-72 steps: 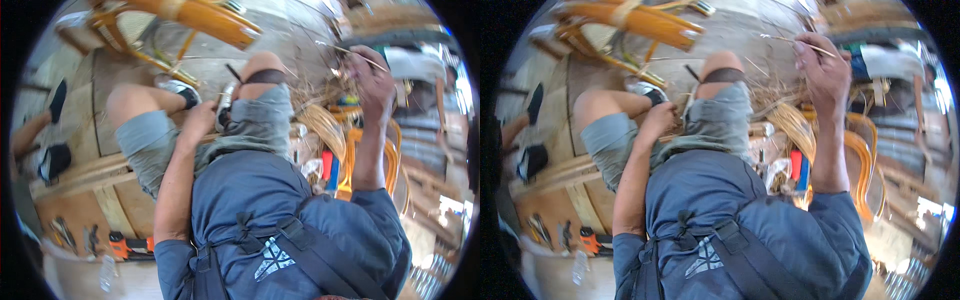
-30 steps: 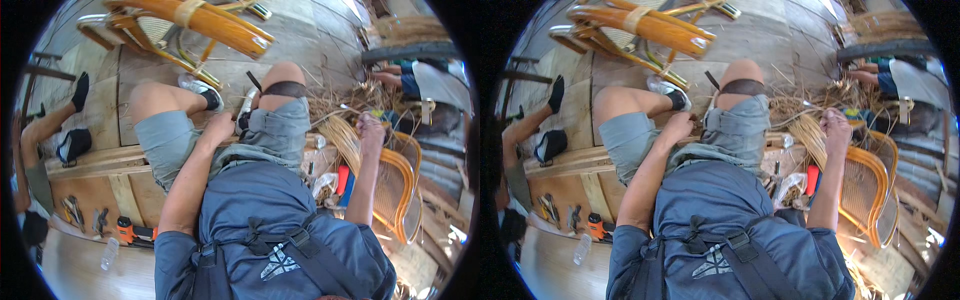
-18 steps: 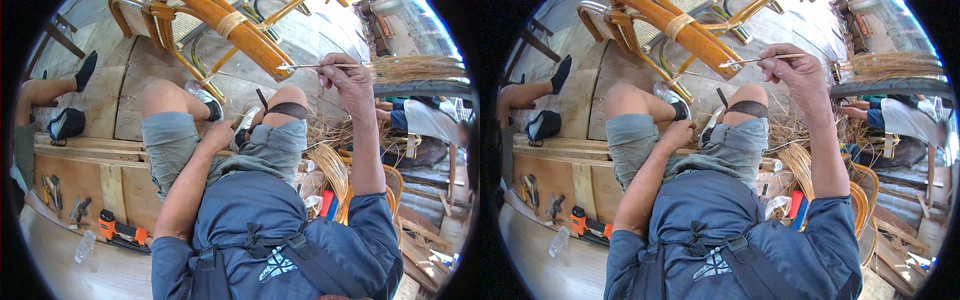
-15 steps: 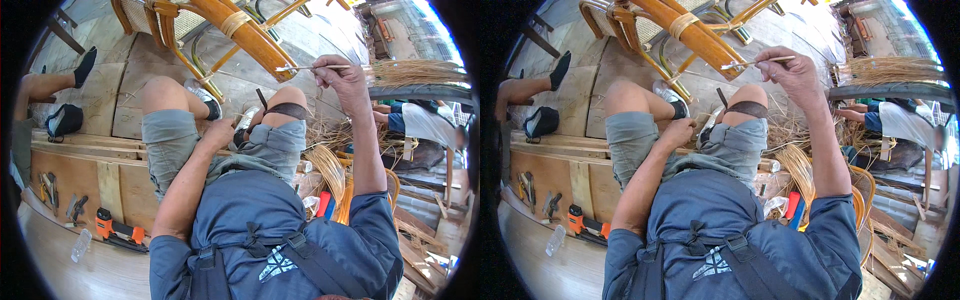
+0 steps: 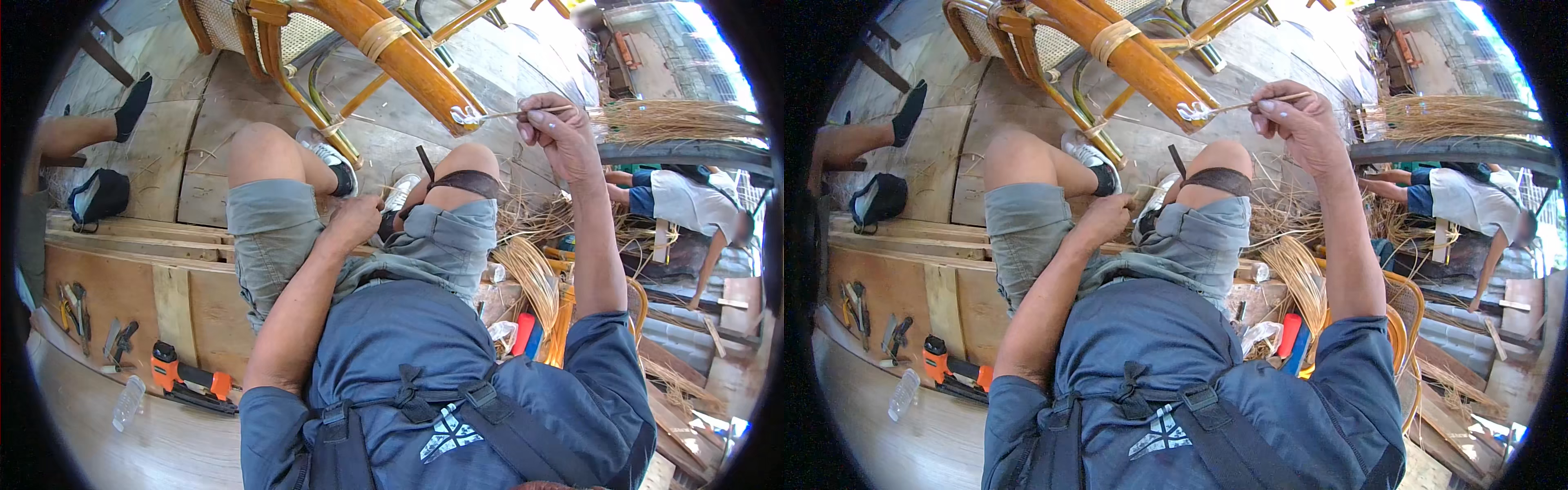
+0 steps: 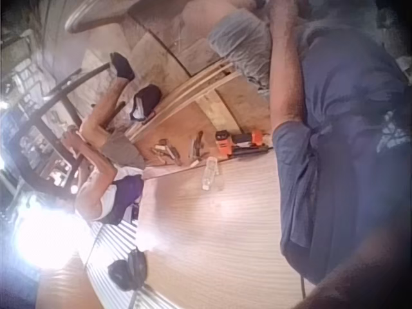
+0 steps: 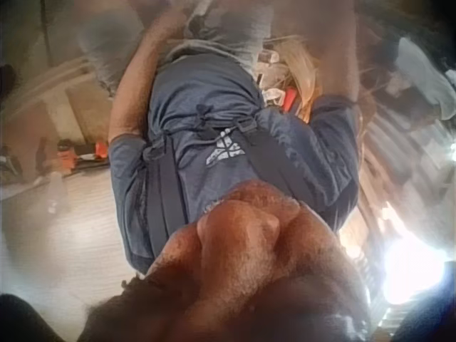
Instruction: Repairing or weaving rattan strips onto a wooden chair frame.
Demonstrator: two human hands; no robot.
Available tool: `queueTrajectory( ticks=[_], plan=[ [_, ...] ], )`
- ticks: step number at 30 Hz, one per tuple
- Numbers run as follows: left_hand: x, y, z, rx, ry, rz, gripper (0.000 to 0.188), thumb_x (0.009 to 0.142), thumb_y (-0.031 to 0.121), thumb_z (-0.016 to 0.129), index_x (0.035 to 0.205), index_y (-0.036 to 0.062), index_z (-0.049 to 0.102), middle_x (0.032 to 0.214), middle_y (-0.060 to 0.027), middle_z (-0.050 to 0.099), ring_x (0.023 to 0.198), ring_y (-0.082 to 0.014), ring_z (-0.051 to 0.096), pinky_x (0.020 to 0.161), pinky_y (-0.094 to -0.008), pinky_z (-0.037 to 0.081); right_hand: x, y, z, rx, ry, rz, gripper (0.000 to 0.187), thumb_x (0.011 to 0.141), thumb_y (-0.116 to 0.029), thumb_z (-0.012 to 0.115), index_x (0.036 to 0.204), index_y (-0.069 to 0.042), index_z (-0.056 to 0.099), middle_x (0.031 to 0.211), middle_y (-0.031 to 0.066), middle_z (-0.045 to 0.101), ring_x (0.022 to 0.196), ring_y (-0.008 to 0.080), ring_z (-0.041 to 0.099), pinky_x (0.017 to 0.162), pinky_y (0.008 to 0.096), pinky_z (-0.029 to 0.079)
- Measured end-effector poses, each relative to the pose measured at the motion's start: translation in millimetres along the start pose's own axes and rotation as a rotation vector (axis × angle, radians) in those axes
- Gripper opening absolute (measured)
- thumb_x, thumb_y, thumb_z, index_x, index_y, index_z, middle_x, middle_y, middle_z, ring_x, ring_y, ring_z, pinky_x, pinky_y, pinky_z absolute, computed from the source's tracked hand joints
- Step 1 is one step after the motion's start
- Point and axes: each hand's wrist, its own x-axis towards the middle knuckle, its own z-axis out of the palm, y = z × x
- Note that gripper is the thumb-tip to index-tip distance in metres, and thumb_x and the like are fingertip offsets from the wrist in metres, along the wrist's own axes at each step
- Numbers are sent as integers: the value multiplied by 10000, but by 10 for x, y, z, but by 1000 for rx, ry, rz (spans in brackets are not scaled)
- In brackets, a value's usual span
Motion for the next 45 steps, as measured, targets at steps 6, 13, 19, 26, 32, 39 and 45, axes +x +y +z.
queueTrajectory(
  ticks=[6,13,19,26,32,39,45],
  plan=[
    [-21,40,9,27,-18,-51,303,777,117,419,1003,27,598,981,-227,592,953,-358,560,836,-412,432,101,111,76,181,40,42,137,806,-53,581,923,13,604,718,79,610,595,105,547,509,199,406],
    [24,-29,49,21,13,-21,302,775,117,416,998,31,602,965,-223,596,937,-359,562,824,-424,434,-129,-96,304,-346,25,-98,123,795,15,555,903,13,614,800,51,601,662,99,553,581,208,433],
    [0,27,15,41,6,-33,304,780,119,410,996,45,611,992,-214,593,947,-350,565,829,-426,430,-268,-324,747,-943,-169,-408,203,751,30,547,919,-61,615,911,94,597,801,239,597,694,289,479],
    [-5,-40,55,11,62,11,287,770,106,411,966,40,610,904,-231,603,888,-372,575,785,-435,447,-244,-242,961,-1413,-307,-401,186,714,-31,562,896,-71,550,877,91,532,781,305,566,654,390,475],
    [-51,-86,4,-19,60,27,274,778,99,408,945,38,616,899,-227,605,882,-370,579,776,-434,451,-284,-288,996,-1397,-330,-336,221,711,10,593,922,-53,575,940,118,534,819,320,554,695,364,470],
    [126,-85,22,-83,50,73,341,882,192,403,1188,47,447,805,-150,603,635,-242,571,576,-357,473,-911,-467,529,-876,517,-231,97,829,-86,586,853,7,593,817,45,619,659,92,558,594,217,451],
    [255,439,-87,-1181,-193,-264,150,843,80,510,993,71,511,890,-36,596,593,-114,551,434,-211,407,-2196,1243,-569,-650,1088,459,241,890,-227,495,909,-10,597,644,30,553,572,83,525,512,224,410]
  ],
)
